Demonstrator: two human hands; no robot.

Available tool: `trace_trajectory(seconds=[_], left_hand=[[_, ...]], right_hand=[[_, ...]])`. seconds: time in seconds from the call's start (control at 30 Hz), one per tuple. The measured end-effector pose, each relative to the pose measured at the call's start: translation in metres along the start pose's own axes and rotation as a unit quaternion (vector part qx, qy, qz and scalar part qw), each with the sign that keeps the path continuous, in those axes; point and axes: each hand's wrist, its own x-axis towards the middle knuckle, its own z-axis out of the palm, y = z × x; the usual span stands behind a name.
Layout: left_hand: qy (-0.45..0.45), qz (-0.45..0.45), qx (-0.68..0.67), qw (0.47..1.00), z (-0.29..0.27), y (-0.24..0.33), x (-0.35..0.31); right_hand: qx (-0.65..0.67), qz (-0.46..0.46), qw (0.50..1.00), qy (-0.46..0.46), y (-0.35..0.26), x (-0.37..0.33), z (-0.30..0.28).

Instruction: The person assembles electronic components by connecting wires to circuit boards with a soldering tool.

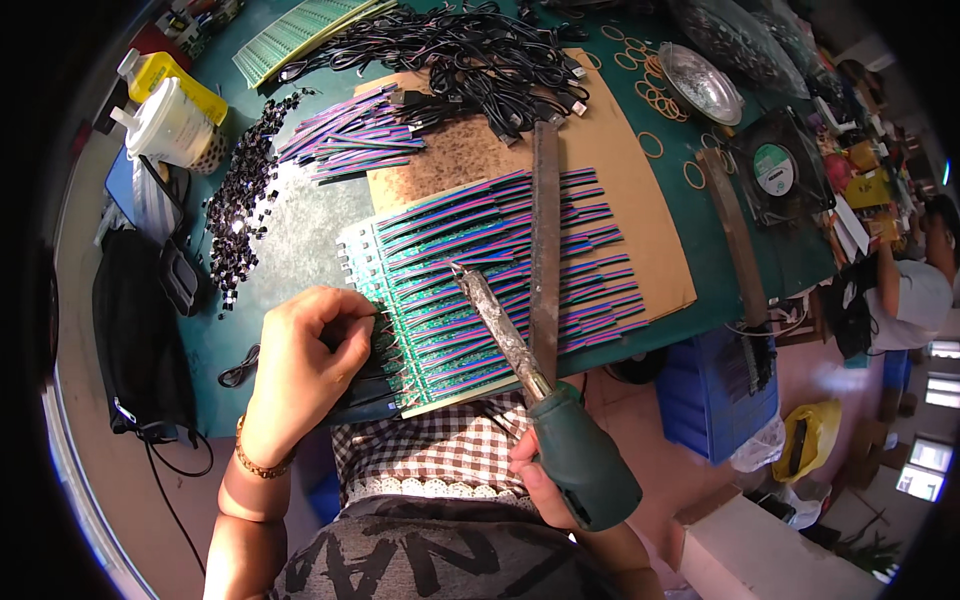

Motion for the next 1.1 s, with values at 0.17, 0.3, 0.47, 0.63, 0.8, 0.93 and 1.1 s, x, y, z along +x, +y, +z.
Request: trace_trajectory(seconds=[0.17, 0.3, 0.47, 0.63, 0.8, 0.93, 1.1], left_hand=[[0.001, -0.054, 0.007, 0.999, 0.009, 0.005, 0.003], [0.032, -0.017, -0.004, 0.999, 0.015, 0.001, 0.003], [0.060, -0.013, 0.016, 0.998, 0.018, 0.003, 0.001], [0.087, -0.052, 0.076, 0.992, 0.030, 0.008, -0.002], [0.101, -0.041, 0.126, 0.986, 0.033, 0.011, -0.002], [0.089, -0.067, 0.069, 0.991, 0.026, 0.001, -0.002], [0.043, -0.074, 0.021, 0.996, 0.020, 0.009, 0.006]], right_hand=[[0.016, 0.005, 1.000, 0.007, 0.001, 0.003, -0.001], [0.003, -0.021, 1.000, -0.003, 0.003, 0.003, -0.002], [-0.042, -0.015, 0.999, -0.018, -0.002, 0.005, -0.002], [-0.069, -0.034, 0.997, 0.028, 0.011, -0.003, 0.005], [-0.126, -0.028, 0.990, -0.054, 0.017, -0.013, -0.007], [-0.035, -0.032, 0.997, -0.057, 0.009, -0.002, -0.004], [0.167, -0.080, 0.982, -0.025, 0.021, -0.005, 0.001]])
